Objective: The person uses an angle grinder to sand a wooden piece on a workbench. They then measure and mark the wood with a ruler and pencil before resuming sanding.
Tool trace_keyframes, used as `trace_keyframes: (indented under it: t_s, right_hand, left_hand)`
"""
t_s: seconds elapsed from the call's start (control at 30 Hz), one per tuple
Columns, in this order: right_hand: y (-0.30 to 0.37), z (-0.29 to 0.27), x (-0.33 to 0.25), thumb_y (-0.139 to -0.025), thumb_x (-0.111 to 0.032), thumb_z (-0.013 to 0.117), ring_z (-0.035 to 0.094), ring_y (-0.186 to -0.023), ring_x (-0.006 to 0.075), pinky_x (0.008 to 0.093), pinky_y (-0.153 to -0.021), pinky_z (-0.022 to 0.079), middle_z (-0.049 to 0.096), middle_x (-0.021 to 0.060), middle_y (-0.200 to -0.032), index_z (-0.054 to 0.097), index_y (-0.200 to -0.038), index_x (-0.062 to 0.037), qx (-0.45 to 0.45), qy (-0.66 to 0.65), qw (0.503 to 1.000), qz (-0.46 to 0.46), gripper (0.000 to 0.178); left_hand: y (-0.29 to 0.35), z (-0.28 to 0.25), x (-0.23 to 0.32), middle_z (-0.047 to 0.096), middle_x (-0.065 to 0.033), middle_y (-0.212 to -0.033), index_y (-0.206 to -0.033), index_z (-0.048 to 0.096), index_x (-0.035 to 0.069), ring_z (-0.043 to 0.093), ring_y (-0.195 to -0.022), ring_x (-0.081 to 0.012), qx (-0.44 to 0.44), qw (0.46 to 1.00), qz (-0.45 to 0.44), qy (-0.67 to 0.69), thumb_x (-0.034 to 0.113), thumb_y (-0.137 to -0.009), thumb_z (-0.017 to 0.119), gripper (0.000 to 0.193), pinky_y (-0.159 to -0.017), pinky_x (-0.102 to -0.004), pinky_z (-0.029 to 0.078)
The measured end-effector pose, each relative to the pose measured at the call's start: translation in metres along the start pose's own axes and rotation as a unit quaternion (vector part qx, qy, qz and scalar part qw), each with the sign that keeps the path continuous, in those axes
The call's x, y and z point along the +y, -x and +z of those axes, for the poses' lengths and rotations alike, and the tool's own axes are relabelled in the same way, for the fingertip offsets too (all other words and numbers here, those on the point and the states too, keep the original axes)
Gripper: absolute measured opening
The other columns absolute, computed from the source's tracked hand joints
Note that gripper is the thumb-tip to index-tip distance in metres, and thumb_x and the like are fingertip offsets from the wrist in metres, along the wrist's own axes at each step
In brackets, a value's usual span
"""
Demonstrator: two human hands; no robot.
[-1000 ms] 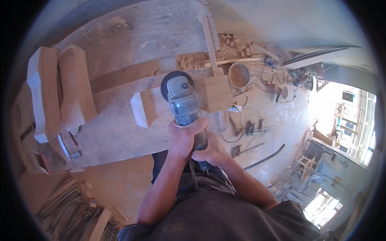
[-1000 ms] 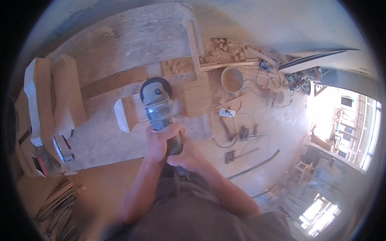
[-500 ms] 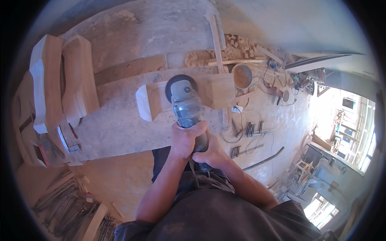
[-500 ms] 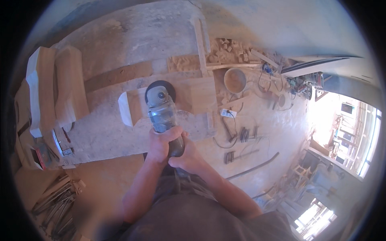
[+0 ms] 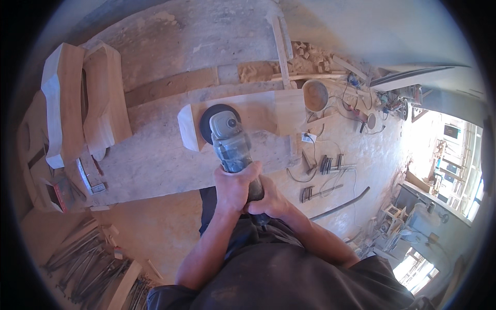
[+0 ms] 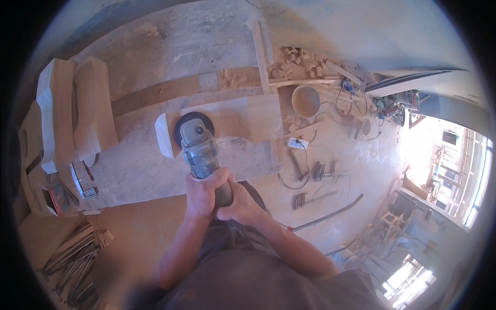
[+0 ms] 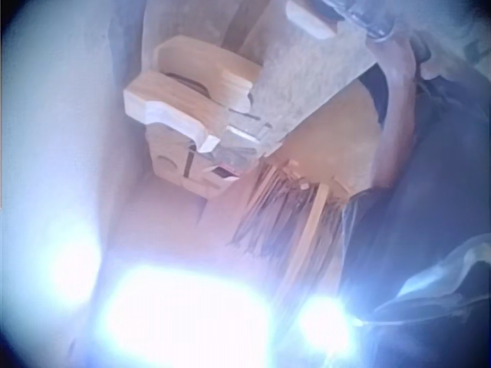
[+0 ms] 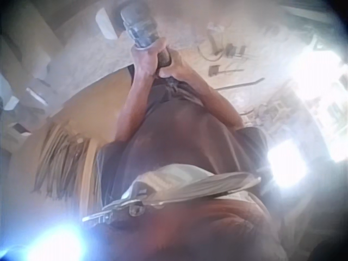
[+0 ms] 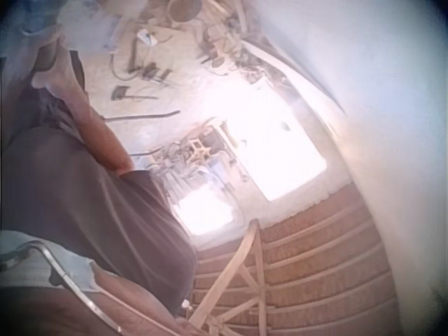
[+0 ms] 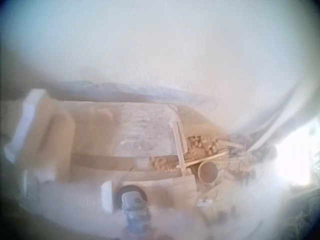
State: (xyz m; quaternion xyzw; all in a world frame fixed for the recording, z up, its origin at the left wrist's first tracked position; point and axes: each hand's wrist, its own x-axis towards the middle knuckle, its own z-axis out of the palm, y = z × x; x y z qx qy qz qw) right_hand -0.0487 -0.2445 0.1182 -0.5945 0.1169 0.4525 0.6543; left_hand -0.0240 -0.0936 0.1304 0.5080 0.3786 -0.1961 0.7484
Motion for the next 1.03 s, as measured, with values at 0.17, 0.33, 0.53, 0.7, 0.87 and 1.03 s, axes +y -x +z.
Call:
trace_keyframes:
  t_s: [0.17,0.33,0.53,0.7,0.87,1.03]
  right_hand:
    - [0.016,-0.001,0.002,-0.066,-0.016,0.082,0.070,-0.099,0.0224,0.0372,-0.088,0.057,0.071,0.0121,-0.108,0.059,-0.128,0.0064,0.095,0.091,0.991,-0.018,0.070]
    - [0.035,0.002,-0.009,-0.065,-0.017,0.082,0.070,-0.101,0.0217,0.0376,-0.088,0.057,0.071,0.0125,-0.108,0.059,-0.130,0.0080,0.170,0.122,0.978,0.009,0.073]
    - [0.023,0.000,0.003,-0.066,-0.016,0.083,0.068,-0.110,0.0262,0.0392,-0.099,0.054,0.067,0.0143,-0.118,0.055,-0.133,0.0034,0.064,0.037,0.997,-0.005,0.075]
    - [0.025,-0.002,0.018,-0.066,-0.016,0.083,0.068,-0.111,0.0256,0.0394,-0.099,0.053,0.068,0.0149,-0.118,0.055,-0.135,0.0034,0.068,0.049,0.996,-0.015,0.076]
    - [0.048,-0.006,0.017,-0.066,-0.016,0.084,0.070,-0.107,0.0243,0.0388,-0.096,0.055,0.071,0.0146,-0.113,0.059,-0.130,0.0060,0.141,0.101,0.985,0.002,0.072]
    - [0.043,-0.002,-0.007,-0.070,-0.015,0.081,0.064,-0.124,0.0309,0.0421,-0.103,0.053,0.061,0.0224,-0.137,0.054,-0.140,0.0030,0.072,0.074,0.993,0.062,0.077]
  left_hand:
    - [0.002,0.010,-0.016,0.075,-0.0105,-0.087,-0.095,0.074,-0.003,0.072,-0.075,-0.0195,-0.048,0.996,-0.028,0.076,0.009,-0.083,0.077,0.017,-0.073,-0.0348,0.058]
    - [0.002,0.020,-0.025,0.075,-0.0119,-0.088,-0.094,0.074,-0.003,0.072,-0.078,-0.0204,-0.100,0.991,-0.037,0.076,0.008,-0.083,0.076,0.016,-0.074,-0.0356,0.059]
    - [0.007,0.008,-0.029,0.073,-0.0020,-0.087,-0.093,0.075,0.002,0.067,-0.073,-0.0115,-0.042,0.995,-0.017,0.089,0.006,-0.082,0.083,0.014,-0.068,-0.0309,0.054]
    - [0.008,0.006,-0.041,0.072,-0.0010,-0.086,-0.092,0.075,0.003,0.067,-0.073,-0.0109,-0.031,0.996,-0.027,0.079,0.007,-0.081,0.084,0.015,-0.069,-0.0306,0.054]
    - [0.012,0.021,-0.049,0.072,0.0001,-0.087,-0.093,0.075,0.003,0.066,-0.075,-0.0096,-0.083,0.994,-0.043,0.063,0.008,-0.082,0.084,0.016,-0.070,-0.0299,0.053]
    - [0.012,0.014,-0.039,0.077,-0.0139,-0.092,-0.103,0.073,-0.005,0.075,-0.079,-0.0227,-0.063,0.997,-0.028,0.036,0.008,-0.083,0.079,0.024,-0.076,-0.0376,0.061]
